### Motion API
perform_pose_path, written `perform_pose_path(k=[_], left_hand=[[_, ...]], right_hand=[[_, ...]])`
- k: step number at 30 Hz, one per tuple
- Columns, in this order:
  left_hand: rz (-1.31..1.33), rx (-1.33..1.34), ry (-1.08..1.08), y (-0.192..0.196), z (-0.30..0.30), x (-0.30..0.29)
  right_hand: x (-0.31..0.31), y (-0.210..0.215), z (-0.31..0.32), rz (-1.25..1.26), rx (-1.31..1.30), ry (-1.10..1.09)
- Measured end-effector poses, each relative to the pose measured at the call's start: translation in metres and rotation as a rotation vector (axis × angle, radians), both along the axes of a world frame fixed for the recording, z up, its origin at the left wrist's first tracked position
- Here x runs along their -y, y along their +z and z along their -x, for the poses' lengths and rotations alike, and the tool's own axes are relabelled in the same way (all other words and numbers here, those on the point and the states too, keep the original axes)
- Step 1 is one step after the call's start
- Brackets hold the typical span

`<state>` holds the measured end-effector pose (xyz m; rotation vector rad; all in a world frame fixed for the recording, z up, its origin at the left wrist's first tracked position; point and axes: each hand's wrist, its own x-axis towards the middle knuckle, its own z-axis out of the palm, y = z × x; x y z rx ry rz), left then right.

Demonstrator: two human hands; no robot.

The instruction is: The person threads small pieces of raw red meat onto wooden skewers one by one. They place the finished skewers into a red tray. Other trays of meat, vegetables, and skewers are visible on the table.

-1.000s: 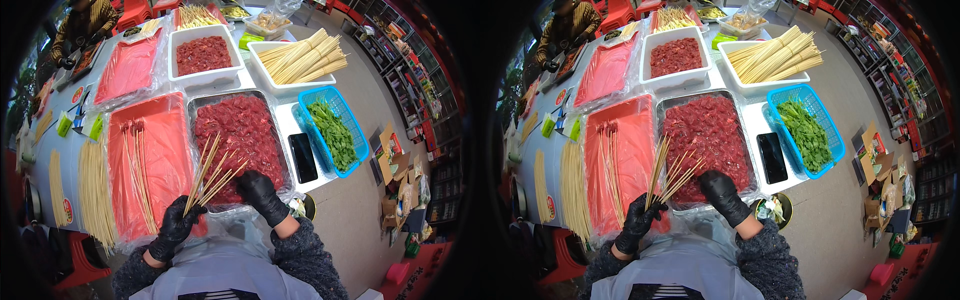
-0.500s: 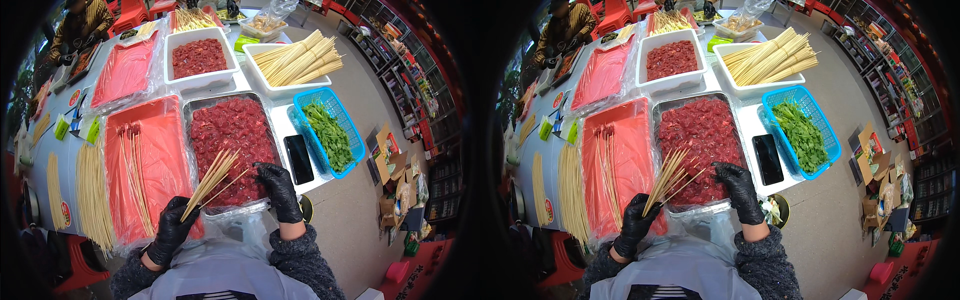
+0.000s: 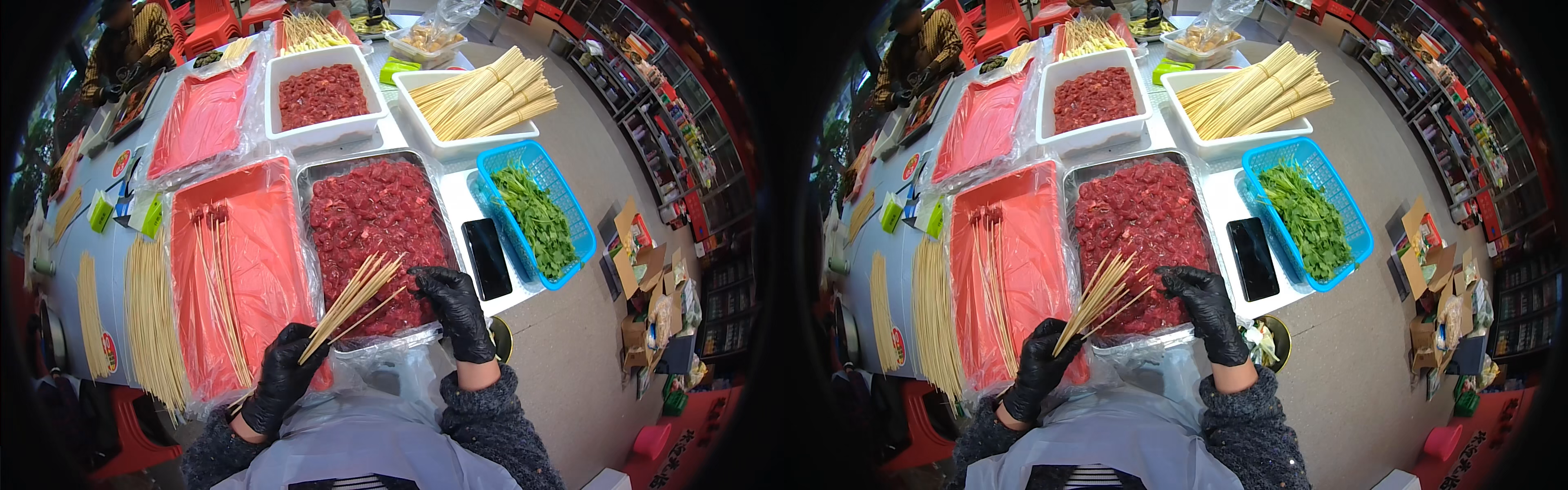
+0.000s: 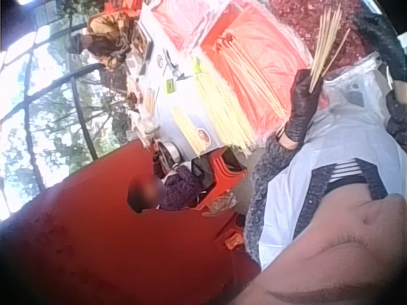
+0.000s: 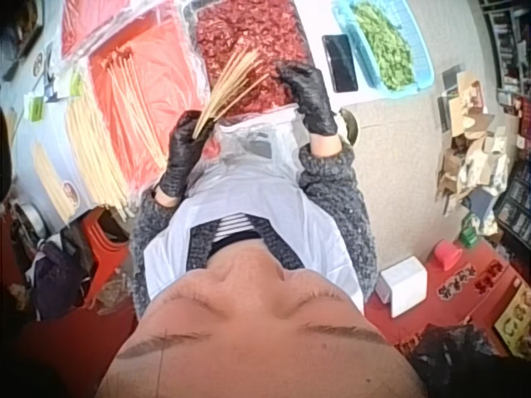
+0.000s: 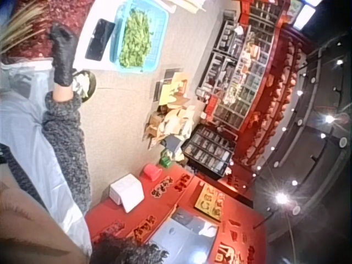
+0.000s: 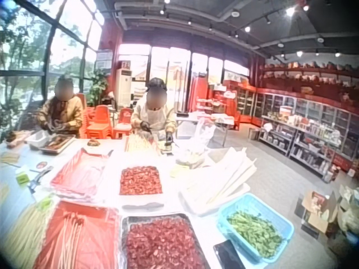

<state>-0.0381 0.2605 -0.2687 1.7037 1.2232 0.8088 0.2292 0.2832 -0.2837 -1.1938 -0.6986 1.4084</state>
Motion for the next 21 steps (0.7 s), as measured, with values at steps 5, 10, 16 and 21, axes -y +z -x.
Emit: perform_pose_path(k=[5,10,16,21], left_hand=[[-0.016,-0.022,-0.02,-0.002,0.001,0.0],[-0.038,-0.054,-0.024,-0.001,0.003,0.001],[-0.058,-0.039,-0.028,0.0,-0.002,0.0],[-0.062,-0.022,0.037,-0.002,-0.008,0.003]], right_hand=[[-0.003,0.012,-0.001,0.017,0.153,0.077],[-0.006,0.013,-0.006,-0.017,0.218,0.188],[-0.007,0.017,-0.008,0.023,0.213,0.227],[-0.009,0.006,-0.009,0.007,0.129,0.284]])
